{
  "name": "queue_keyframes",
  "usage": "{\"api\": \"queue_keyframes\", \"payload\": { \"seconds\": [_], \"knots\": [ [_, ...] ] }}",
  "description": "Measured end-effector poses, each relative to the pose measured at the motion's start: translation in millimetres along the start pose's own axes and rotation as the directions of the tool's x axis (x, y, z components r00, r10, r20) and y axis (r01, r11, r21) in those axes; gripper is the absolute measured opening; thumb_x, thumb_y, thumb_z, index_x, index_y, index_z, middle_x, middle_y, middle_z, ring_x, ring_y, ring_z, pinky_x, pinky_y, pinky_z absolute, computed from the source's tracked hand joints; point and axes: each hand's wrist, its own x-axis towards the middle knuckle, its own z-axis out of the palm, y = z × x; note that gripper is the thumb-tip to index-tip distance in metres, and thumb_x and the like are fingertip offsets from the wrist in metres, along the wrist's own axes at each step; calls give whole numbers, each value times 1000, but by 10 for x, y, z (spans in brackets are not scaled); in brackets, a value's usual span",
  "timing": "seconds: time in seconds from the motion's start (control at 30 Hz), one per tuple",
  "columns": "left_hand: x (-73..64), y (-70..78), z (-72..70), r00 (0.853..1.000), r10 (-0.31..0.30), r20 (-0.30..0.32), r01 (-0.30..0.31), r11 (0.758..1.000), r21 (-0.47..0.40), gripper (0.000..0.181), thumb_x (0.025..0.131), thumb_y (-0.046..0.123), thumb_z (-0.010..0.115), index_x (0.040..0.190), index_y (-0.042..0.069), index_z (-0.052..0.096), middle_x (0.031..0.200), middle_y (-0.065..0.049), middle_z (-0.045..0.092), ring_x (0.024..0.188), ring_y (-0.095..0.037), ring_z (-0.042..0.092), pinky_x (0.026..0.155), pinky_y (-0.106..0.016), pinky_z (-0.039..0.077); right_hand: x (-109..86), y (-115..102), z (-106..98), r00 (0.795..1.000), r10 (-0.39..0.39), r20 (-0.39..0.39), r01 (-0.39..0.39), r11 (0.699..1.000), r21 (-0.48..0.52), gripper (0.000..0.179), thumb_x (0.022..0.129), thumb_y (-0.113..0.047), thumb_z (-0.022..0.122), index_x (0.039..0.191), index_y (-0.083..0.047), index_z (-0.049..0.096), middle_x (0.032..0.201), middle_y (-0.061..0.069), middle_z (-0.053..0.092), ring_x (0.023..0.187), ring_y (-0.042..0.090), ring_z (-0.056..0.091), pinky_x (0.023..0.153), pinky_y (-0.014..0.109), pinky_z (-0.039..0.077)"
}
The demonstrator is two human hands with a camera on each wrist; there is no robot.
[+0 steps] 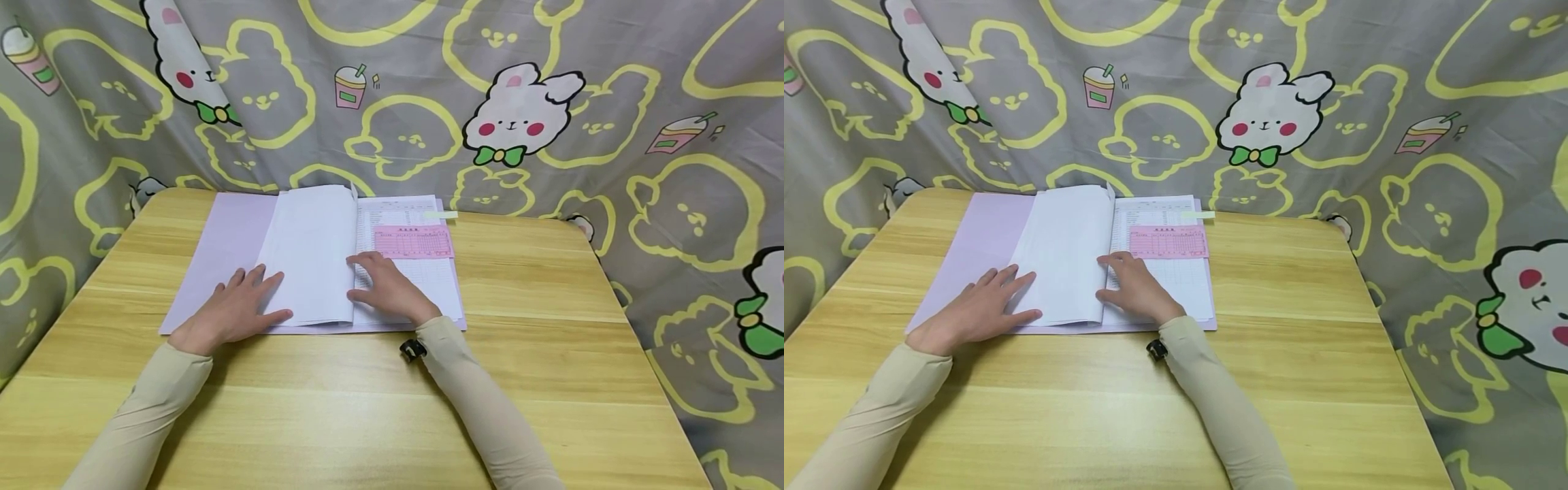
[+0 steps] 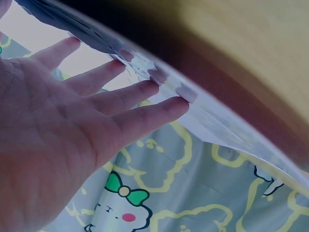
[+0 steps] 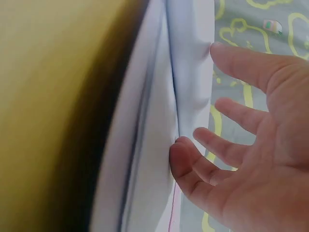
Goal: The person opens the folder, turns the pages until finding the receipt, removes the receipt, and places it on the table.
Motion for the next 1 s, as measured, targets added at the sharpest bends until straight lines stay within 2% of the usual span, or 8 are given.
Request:
{"api": "queue_keyframes", "payload": {
  "seconds": [0.23, 0.47, 0.63, 0.83, 1.0],
  "knots": [
    [-8, 0, 0, 1000, -3, 5, 3, 1000, -13, 93, 95, 72, 52, 160, 9, 33, 162, -34, 23, 143, -65, 21, 105, -82, 24, -21, 146, -221, 995, -9, -95, 23, 988, 154, 50, 100, -26, 66, 144, -6, 55, 135, 11, 63, 120, 26, 60, 105, 42, 48],
    [-8, 2, -5, 1000, -1, 2, 2, 1000, -14, 93, 95, 72, 51, 160, 9, 33, 162, -34, 23, 143, -65, 21, 105, -82, 24, -115, 337, -541, 971, 93, -220, -41, 973, 229, 43, 101, -27, 66, 138, -6, 61, 118, 7, 68, 112, 26, 63, 97, 44, 51],
    [-8, -4, 0, 1000, -5, 3, 5, 1000, -19, 94, 94, 73, 50, 160, 9, 33, 162, -34, 22, 143, -66, 20, 105, -82, 23, -222, 485, -767, 936, 205, -285, -120, 950, 290, 39, 101, -25, 66, 134, -5, 63, 115, 9, 68, 112, 27, 61, 94, 43, 50],
    [-11, -7, 3, 1000, -1, 2, 1, 1000, -24, 93, 94, 73, 51, 160, 9, 33, 162, -33, 22, 143, -65, 20, 105, -83, 23, -398, 740, -967, 876, 350, -331, -228, 906, 357, 39, 103, -31, 63, 135, -8, 63, 120, 11, 64, 112, 25, 58, 93, 39, 47],
    [-18, -11, -3, 1000, 1, 1, -1, 1000, -21, 94, 94, 74, 50, 160, 9, 33, 163, -33, 22, 143, -65, 20, 105, -83, 23, -467, 931, -1040, 827, 439, -351, -276, 862, 426, 41, 104, -34, 59, 134, -6, 62, 125, 13, 61, 115, 30, 56, 96, 43, 47]
  ]
}}
